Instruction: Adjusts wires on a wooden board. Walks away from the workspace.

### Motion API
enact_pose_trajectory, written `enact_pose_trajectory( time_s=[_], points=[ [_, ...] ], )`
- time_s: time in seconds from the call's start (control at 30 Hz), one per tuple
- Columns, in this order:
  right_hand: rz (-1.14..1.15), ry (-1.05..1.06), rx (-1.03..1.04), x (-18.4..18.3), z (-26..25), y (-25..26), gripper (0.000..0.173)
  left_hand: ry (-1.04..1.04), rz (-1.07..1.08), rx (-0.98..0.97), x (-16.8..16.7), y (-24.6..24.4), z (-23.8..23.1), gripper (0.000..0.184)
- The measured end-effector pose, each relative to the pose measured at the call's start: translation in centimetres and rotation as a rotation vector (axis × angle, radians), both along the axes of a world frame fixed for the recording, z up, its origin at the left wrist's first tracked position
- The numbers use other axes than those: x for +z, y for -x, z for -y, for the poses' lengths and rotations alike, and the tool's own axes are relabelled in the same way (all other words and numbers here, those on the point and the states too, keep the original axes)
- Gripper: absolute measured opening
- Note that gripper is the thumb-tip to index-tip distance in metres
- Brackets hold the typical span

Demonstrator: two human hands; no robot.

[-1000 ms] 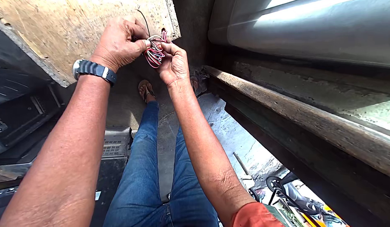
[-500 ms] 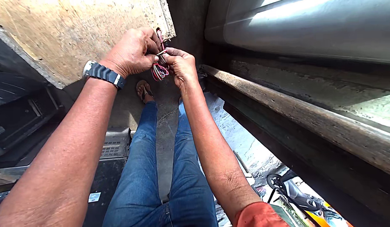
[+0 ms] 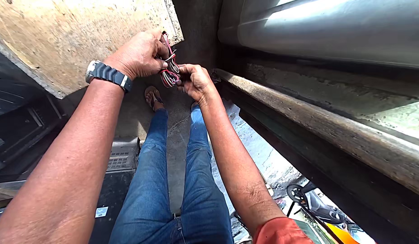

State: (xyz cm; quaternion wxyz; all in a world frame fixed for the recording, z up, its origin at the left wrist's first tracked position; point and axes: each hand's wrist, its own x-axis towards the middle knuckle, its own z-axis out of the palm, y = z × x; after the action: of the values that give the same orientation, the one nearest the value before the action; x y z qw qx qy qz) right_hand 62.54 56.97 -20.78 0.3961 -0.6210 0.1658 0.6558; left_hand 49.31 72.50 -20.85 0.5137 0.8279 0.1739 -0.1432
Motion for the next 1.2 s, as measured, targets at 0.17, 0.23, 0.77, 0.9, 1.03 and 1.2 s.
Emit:
enact_pose_trajectory(
  time_s=[0.17,0.23,0.77,0.9,1.03,1.2],
  points=[
    [0.056,-0.043,-0.020,-0.5,0.1,0.9,0.024,-0.037,0.004,-0.033,-0.2,0.1,0.2,0.011],
    [0.023,-0.071,-0.028,-0.4,0.3,0.4,0.030,-0.055,0.005,-0.037,-0.3,0.0,0.4,0.010],
    [0.104,-0.394,0.714,2.6,4.1,-0.4,0.023,0.013,-0.128,0.096,0.3,-1.1,-0.2,0.020],
    [0.051,-0.435,0.581,2.5,6.3,2.0,0.021,0.061,-0.084,0.228,-0.3,-1.2,1.1,0.037],
    [0.035,-0.461,0.443,2.7,7.0,2.2,0.021,0.042,-0.034,0.502,-0.7,-0.9,2.8,0.071],
    [0.065,-0.466,0.382,2.7,7.6,1.0,0.024,0.084,-0.125,1.239,1.8,-0.1,8.1,0.067]
  ],
)
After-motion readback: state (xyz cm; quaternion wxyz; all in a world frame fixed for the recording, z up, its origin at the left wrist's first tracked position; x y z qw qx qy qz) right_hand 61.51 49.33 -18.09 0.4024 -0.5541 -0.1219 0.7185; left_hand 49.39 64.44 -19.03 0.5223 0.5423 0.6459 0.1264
